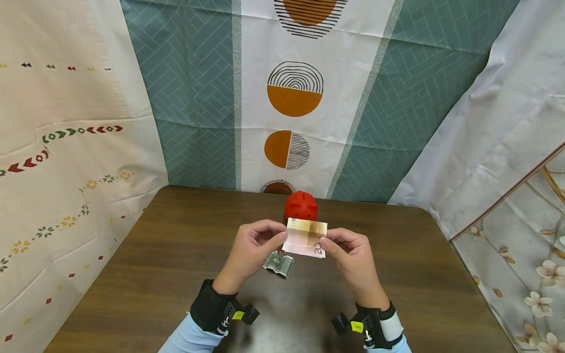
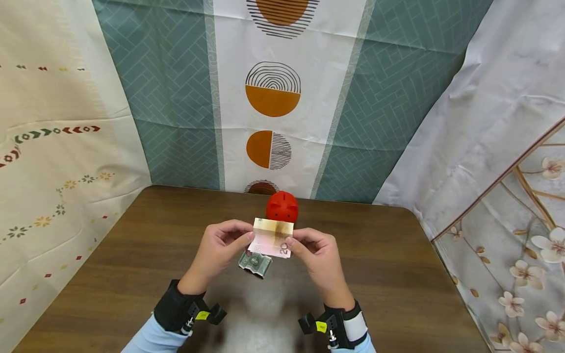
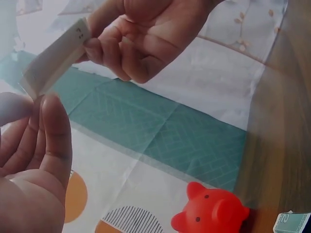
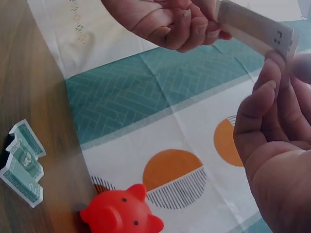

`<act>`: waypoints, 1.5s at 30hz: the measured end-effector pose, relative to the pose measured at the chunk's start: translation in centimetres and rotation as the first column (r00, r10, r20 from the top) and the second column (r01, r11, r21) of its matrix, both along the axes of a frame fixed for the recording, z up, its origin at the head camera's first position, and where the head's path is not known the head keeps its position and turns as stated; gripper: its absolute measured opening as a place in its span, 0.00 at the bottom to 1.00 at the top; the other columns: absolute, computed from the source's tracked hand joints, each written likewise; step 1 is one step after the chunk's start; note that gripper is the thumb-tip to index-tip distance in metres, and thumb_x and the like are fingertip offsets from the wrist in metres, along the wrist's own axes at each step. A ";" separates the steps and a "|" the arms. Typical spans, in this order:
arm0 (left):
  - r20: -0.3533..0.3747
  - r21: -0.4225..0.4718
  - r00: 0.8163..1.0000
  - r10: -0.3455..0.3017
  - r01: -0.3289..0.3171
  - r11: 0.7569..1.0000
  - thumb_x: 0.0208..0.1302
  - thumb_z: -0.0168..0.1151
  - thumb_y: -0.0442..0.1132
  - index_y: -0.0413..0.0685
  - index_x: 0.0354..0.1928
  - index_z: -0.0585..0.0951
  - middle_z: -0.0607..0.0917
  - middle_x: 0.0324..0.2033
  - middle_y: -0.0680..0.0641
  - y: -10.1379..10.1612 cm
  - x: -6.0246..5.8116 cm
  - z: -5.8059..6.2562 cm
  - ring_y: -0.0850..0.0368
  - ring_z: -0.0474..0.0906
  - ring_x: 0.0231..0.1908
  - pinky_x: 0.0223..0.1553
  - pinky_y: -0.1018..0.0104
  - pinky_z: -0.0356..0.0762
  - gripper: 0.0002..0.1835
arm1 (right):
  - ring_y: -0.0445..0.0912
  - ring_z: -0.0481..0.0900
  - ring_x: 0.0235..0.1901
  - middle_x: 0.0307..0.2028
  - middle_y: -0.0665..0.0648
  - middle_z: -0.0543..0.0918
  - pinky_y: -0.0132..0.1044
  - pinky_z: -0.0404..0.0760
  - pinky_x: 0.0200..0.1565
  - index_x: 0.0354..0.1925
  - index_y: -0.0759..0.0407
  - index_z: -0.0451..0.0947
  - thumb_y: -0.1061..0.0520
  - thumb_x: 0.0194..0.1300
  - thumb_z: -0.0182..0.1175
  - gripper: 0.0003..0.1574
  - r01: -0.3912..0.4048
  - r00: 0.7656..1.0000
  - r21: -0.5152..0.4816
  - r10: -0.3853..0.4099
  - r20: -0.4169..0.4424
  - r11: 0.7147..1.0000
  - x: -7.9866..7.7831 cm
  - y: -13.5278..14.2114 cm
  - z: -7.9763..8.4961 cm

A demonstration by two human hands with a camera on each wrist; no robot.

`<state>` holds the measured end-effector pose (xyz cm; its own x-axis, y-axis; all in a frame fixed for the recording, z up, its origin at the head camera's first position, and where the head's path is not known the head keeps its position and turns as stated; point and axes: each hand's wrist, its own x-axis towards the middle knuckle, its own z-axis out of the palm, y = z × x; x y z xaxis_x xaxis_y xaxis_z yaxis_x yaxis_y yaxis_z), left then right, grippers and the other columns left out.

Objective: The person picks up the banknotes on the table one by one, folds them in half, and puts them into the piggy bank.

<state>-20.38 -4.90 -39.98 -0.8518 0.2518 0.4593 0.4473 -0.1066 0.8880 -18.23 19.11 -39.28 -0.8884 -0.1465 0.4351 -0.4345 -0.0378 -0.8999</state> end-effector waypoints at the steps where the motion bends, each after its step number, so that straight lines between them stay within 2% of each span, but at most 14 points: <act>1: 0.000 0.003 1.000 -0.005 0.005 1.000 0.67 0.66 0.28 0.36 0.43 0.86 0.85 0.33 0.35 0.0 0.0 0.0 0.52 0.81 0.22 0.29 0.65 0.85 0.06 | 0.44 0.79 0.30 0.35 0.49 0.89 0.29 0.81 0.32 0.44 0.70 0.85 0.72 0.69 0.60 0.09 -0.017 1.000 -0.010 0.017 0.006 1.000 0.1 0.1 0.0; 8: -0.030 0.041 0.998 -0.053 0.054 0.998 0.66 0.64 0.25 0.34 0.43 0.84 0.84 0.32 0.40 0.0 0.0 -0.1 0.50 0.79 0.23 0.28 0.66 0.84 0.06 | 0.43 0.79 0.31 0.36 0.49 0.90 0.28 0.79 0.31 0.46 0.63 0.86 0.71 0.69 0.60 0.12 -0.062 0.998 -0.033 0.063 0.010 0.997 0.2 0.2 0.2; 12: -0.055 0.087 0.991 -0.123 0.128 0.988 0.66 0.62 0.23 0.30 0.44 0.82 0.84 0.33 0.47 0.0 0.0 -0.1 0.47 0.77 0.24 0.28 0.66 0.84 0.06 | 0.39 0.80 0.32 0.38 0.47 0.89 0.25 0.80 0.33 0.47 0.55 0.88 0.71 0.70 0.59 0.17 -0.148 0.989 -0.106 0.149 0.001 0.983 0.2 0.3 0.1; 17: -0.074 0.151 0.977 -0.198 0.207 0.967 0.66 0.60 0.22 0.27 0.44 0.80 0.84 0.35 0.54 0.1 0.1 -0.1 0.45 0.75 0.25 0.29 0.68 0.83 0.06 | 0.38 0.84 0.37 0.42 0.48 0.90 0.25 0.84 0.41 0.49 0.51 0.88 0.72 0.73 0.55 0.22 -0.291 0.956 -0.214 0.289 -0.039 0.933 0.0 0.4 0.1; 22: -0.084 0.222 0.959 -0.271 0.283 0.933 0.67 0.58 0.22 0.41 0.44 0.85 0.84 0.36 0.54 0.1 0.2 0.1 0.51 0.76 0.27 0.31 0.70 0.83 0.11 | 0.39 0.85 0.39 0.45 0.50 0.89 0.27 0.85 0.44 0.52 0.55 0.87 0.74 0.73 0.51 0.23 -0.390 0.921 -0.274 0.379 -0.094 0.879 -0.2 0.3 0.0; 24: -0.088 0.239 0.950 -0.301 0.313 0.919 0.67 0.57 0.21 0.43 0.43 0.86 0.84 0.36 0.54 0.1 0.3 0.2 0.53 0.77 0.29 0.32 0.71 0.83 0.13 | 0.40 0.83 0.40 0.45 0.51 0.89 0.27 0.84 0.44 0.52 0.57 0.86 0.75 0.73 0.49 0.25 -0.430 0.903 -0.296 0.409 -0.131 0.853 -0.3 0.2 0.0; 26: -0.094 0.242 0.945 -0.315 0.328 0.913 0.68 0.55 0.20 0.39 0.41 0.85 0.84 0.36 0.53 0.1 0.3 0.2 0.55 0.77 0.30 0.33 0.70 0.82 0.12 | 0.41 0.82 0.41 0.46 0.53 0.88 0.27 0.83 0.44 0.52 0.60 0.86 0.77 0.72 0.46 0.26 -0.458 0.889 -0.307 0.427 -0.166 0.834 -0.3 0.1 0.0; 28: -0.095 0.225 0.950 -0.297 0.312 0.923 0.67 0.53 0.20 0.32 0.39 0.83 0.84 0.36 0.53 0.2 0.3 0.2 0.55 0.77 0.31 0.33 0.70 0.82 0.09 | 0.43 0.81 0.43 0.46 0.55 0.88 0.28 0.82 0.44 0.51 0.63 0.86 0.78 0.71 0.43 0.27 -0.475 0.880 -0.306 0.434 -0.194 0.825 -0.3 0.1 0.0; 30: -0.102 0.189 0.962 -0.254 0.269 0.944 0.67 0.52 0.20 0.29 0.38 0.81 0.84 0.36 0.52 0.2 0.4 0.2 0.57 0.77 0.31 0.34 0.70 0.81 0.08 | 0.44 0.80 0.43 0.46 0.56 0.88 0.28 0.81 0.43 0.49 0.64 0.86 0.79 0.70 0.41 0.28 -0.470 0.881 -0.297 0.425 -0.207 0.831 -0.3 0.0 0.0; 33: -0.120 0.139 0.975 -0.185 0.201 0.970 0.68 0.52 0.21 0.30 0.37 0.82 0.83 0.35 0.47 0.2 0.5 0.3 0.56 0.77 0.31 0.33 0.68 0.81 0.09 | 0.43 0.80 0.41 0.44 0.55 0.88 0.27 0.79 0.41 0.48 0.63 0.86 0.77 0.72 0.42 0.26 -0.431 0.901 -0.279 0.389 -0.194 0.858 -0.2 -0.1 0.1; 37: -0.142 0.103 0.981 -0.133 0.148 0.984 0.69 0.56 0.23 0.35 0.37 0.83 0.82 0.33 0.40 0.4 0.8 0.5 0.56 0.76 0.32 0.33 0.70 0.81 0.07 | 0.42 0.80 0.38 0.39 0.50 0.88 0.26 0.78 0.36 0.42 0.59 0.87 0.72 0.71 0.54 0.16 -0.273 0.960 -0.204 0.251 -0.126 0.940 0.1 -0.2 0.1; 39: -0.139 0.088 0.983 -0.117 0.130 0.988 0.67 0.61 0.24 0.37 0.38 0.84 0.82 0.33 0.40 0.4 0.9 0.6 0.56 0.76 0.33 0.33 0.71 0.81 0.05 | 0.42 0.80 0.37 0.37 0.49 0.88 0.27 0.79 0.35 0.39 0.61 0.85 0.71 0.69 0.59 0.10 -0.186 0.980 -0.153 0.173 -0.094 0.970 0.2 -0.2 0.1; 43: -0.110 0.029 0.992 -0.066 0.069 0.997 0.65 0.65 0.26 0.43 0.40 0.84 0.83 0.35 0.43 0.5 1.1 0.7 0.55 0.77 0.34 0.34 0.69 0.82 0.07 | 0.44 0.80 0.36 0.38 0.49 0.86 0.31 0.81 0.34 0.39 0.66 0.82 0.74 0.63 0.63 0.08 -0.119 0.990 -0.093 0.110 -0.092 0.989 0.3 -0.2 0.0; 45: -0.093 -0.013 0.995 -0.030 0.029 0.999 0.65 0.65 0.27 0.45 0.43 0.84 0.83 0.36 0.44 0.5 1.2 0.7 0.55 0.77 0.34 0.34 0.68 0.82 0.08 | 0.45 0.79 0.35 0.39 0.49 0.85 0.32 0.82 0.34 0.40 0.69 0.80 0.76 0.62 0.63 0.09 -0.103 0.987 -0.061 0.095 -0.126 0.993 0.2 -0.2 -0.1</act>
<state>-19.21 -4.37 -39.31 -0.7976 0.2821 0.5332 0.5249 -0.1111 0.8439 -18.06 18.95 -39.39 -0.8101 -0.1983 0.5518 -0.5327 -0.1445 -0.8339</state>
